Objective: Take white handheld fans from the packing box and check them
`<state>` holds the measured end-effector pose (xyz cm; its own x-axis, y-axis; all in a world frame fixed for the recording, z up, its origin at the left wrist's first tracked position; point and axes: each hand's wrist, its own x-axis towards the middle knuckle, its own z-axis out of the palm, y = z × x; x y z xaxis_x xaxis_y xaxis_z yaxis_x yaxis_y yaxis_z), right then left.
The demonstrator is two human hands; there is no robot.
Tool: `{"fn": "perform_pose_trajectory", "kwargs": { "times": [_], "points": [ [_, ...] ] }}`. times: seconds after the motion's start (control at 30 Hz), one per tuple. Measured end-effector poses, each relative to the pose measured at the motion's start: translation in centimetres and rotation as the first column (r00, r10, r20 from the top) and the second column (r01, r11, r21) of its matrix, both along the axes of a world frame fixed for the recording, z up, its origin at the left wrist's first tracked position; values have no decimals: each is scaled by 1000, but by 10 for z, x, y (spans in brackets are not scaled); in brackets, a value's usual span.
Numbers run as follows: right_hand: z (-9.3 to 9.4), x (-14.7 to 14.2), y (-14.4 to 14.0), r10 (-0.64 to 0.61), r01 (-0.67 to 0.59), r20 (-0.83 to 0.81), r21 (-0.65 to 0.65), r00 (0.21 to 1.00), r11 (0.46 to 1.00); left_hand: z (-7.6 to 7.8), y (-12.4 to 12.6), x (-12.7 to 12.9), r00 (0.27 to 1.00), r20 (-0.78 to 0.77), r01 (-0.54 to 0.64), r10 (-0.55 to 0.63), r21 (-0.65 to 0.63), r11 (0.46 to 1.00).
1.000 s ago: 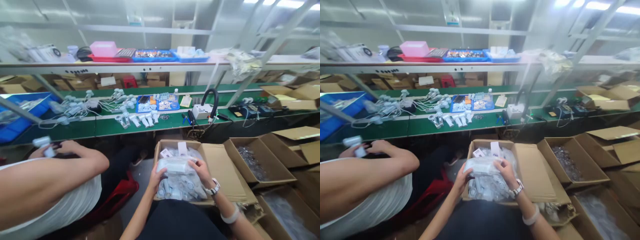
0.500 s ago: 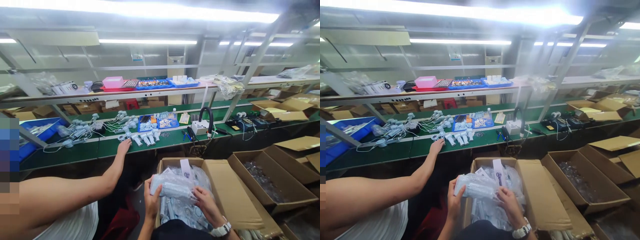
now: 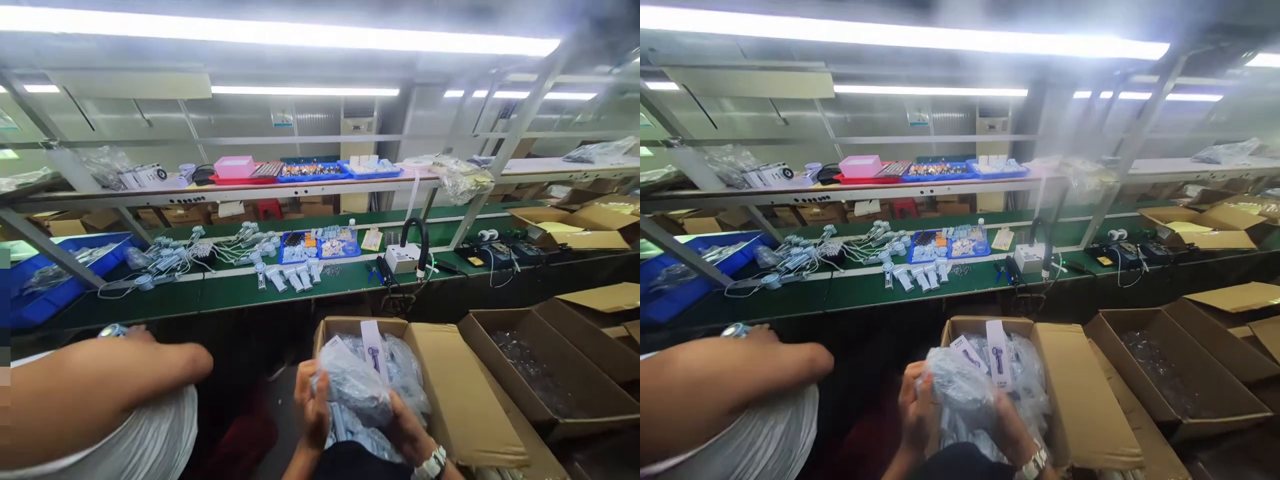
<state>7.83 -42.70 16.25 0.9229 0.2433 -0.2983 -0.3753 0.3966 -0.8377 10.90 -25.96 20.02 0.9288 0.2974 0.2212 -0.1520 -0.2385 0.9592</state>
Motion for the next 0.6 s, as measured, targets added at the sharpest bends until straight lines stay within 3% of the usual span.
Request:
{"fn": "perform_pose_trajectory", "kwargs": {
  "times": [0.07,0.13,0.2,0.27,0.37,0.47,0.6],
  "points": [
    [9,-2,-10,51,-35,-130,120,990,992,5,-3,5,985,14,170,-172,105,980],
    [15,-5,-27,99,-72,-214,128,972,989,8,-2,15,968,-52,250,-245,262,932],
    [20,-8,-49,180,-159,-249,103,952,982,4,4,30,972,-114,232,-205,348,908],
    [22,-15,-70,264,-252,-269,79,926,965,-12,12,47,977,-171,188,-129,390,902],
    [20,-36,-93,282,-289,-349,34,894,957,-59,22,69,955,-296,102,36,437,894],
    [10,-63,-108,214,-221,-462,39,861,974,-116,25,72,893,-421,62,159,464,883],
    [-4,-92,-122,167,-76,-551,184,817,980,-177,13,46,867,-493,161,76,421,893]
  ]
}}
